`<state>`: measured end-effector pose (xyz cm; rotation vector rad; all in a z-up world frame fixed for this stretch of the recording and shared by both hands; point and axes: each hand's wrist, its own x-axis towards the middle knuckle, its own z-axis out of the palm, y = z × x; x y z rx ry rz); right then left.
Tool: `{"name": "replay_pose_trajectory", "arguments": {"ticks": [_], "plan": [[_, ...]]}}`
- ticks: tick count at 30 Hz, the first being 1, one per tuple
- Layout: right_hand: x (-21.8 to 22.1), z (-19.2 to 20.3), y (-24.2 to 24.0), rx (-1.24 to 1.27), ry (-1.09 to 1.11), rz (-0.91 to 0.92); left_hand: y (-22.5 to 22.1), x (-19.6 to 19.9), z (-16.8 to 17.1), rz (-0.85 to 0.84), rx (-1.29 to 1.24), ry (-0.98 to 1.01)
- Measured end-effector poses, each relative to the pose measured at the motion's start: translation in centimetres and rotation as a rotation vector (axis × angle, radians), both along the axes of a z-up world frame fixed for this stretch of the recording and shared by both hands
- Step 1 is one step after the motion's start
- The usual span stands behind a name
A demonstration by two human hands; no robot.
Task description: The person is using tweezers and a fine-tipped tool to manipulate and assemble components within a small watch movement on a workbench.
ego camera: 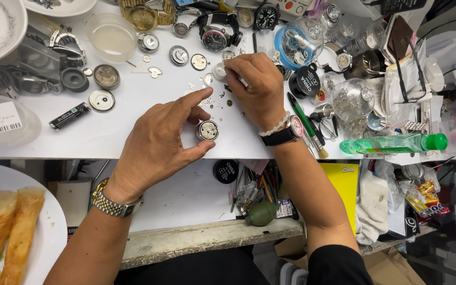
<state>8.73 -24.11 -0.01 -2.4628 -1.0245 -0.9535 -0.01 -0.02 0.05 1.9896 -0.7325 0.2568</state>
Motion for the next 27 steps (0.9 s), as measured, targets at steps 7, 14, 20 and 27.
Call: {"name": "replay_pose_trajectory", "arguments": {"ticks": [7,14,20,27], "plan": [[-0.5,0.7,0.3,0.030,-0.013,-0.001,0.0,0.0,-0.2,0.012,0.015,-0.022],[-5.7,2.7,0.7,0.275,0.126,-0.074,-0.2,0.0,-0.3,0.003,-0.004,-0.002],[-12.8,-0.7,2.0,0.619,0.309,-0.074,-0.3,0.0,-1.0,-0.002,-0.027,-0.065],[-14.5,-0.7,4.5,0.626,0.301,-0.117,-0.4,-0.1,-0.5,-0.018,-0.015,-0.066]]}}
